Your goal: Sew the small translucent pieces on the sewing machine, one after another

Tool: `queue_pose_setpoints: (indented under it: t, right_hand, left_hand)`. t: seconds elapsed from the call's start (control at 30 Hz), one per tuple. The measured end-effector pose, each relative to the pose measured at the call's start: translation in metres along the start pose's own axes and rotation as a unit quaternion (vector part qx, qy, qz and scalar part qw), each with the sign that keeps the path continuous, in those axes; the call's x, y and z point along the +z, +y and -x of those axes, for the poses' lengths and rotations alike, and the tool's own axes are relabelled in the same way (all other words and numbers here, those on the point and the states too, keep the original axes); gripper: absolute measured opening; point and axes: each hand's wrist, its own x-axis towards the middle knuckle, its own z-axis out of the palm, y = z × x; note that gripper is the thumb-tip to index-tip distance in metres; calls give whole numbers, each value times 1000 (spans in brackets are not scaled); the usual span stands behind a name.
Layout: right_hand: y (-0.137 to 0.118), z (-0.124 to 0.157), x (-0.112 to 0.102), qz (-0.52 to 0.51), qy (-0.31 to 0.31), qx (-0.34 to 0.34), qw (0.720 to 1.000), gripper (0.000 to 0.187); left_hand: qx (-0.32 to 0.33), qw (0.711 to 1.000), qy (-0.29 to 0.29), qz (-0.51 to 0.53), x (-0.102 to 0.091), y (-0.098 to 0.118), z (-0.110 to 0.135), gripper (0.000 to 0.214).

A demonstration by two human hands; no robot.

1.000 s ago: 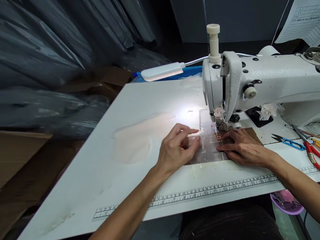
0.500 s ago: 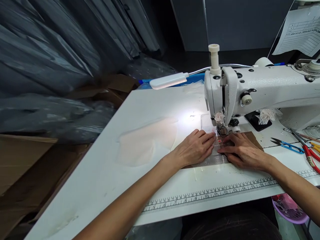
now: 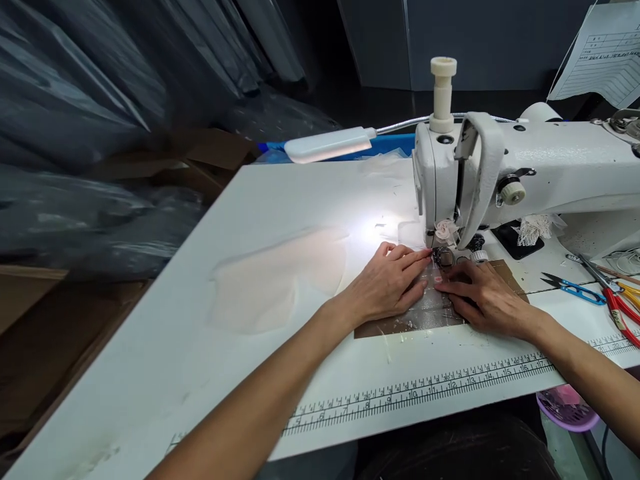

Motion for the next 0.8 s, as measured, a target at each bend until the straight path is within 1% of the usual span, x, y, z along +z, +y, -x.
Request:
queue_pose_setpoints:
  t: [0.2,0.4,0.57,0.8]
  right_hand:
    - [0,0,0,-10,-10,13,1000,35]
    - [0,1,1,-13,-1,14,1000,37]
    - [0,2,0,-13,-5,17,1000,37]
    - [1,1,1,-15,1,16,1000,35]
  left_hand:
    - [-19,999,11,30,1,-1,-1,42]
    - [-11,999,28,41,3,-1,0,43]
    - [-22,998,26,51,4,-2,1,40]
    - [-16,998,30,57,5,-2,2,41]
